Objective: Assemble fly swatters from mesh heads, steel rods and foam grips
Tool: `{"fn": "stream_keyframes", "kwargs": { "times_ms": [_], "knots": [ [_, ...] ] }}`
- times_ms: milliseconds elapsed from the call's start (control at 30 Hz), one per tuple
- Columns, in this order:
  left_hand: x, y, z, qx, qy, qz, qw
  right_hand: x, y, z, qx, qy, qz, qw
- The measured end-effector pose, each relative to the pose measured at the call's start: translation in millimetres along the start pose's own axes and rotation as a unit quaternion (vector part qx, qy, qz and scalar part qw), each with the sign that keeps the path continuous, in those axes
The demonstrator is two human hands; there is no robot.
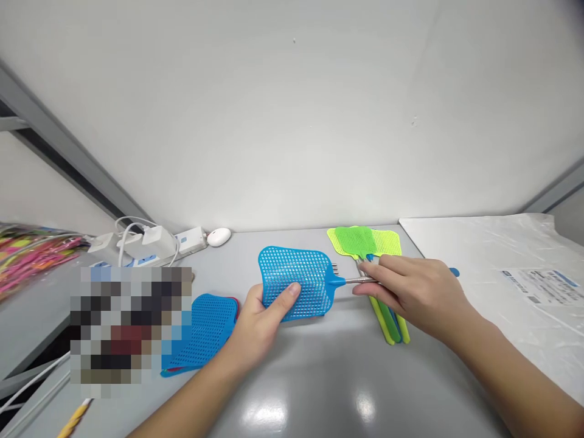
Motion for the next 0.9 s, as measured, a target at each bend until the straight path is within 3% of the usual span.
{"fn": "stream_keyframes", "kwargs": {
  "times_ms": [133,400,567,700,833,900],
  "knots": [
    [-1,1.3,1,0.078,0.002,-0.003,0.997,3,2,8,0.006,-0.014,0.016,1.000],
    [2,13.5,-15,0.149,0.038,0.046,0.987,5,9,18,-0.003,-0.041,0.055,0.998],
    [2,13.9,-15,0.152,0.031,0.058,0.986,4,16,15,0.038,-0.010,0.076,0.996],
    [5,2.9,-12,0.163,-0.002,0.020,0.987,1,22,5,0.103,0.028,0.123,0.987],
    [7,5.6,-29,0.162,0.055,0.029,0.985,-5,24,-13,0.150,0.057,0.162,0.974],
    [6,2.9,-40,0.189,0.109,-0.006,0.976,-7,24,-20,0.150,0.064,0.162,0.973]
  ]
}}
Point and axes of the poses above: each hand's wrist, its own x-axis towards the middle knuckle, its own y-axis out of the palm, z = x × y, the point moved 9 cm from there along x, towards the middle knuckle, and after that the axes turned 7 degrees about -x, right-handed, at the moved point
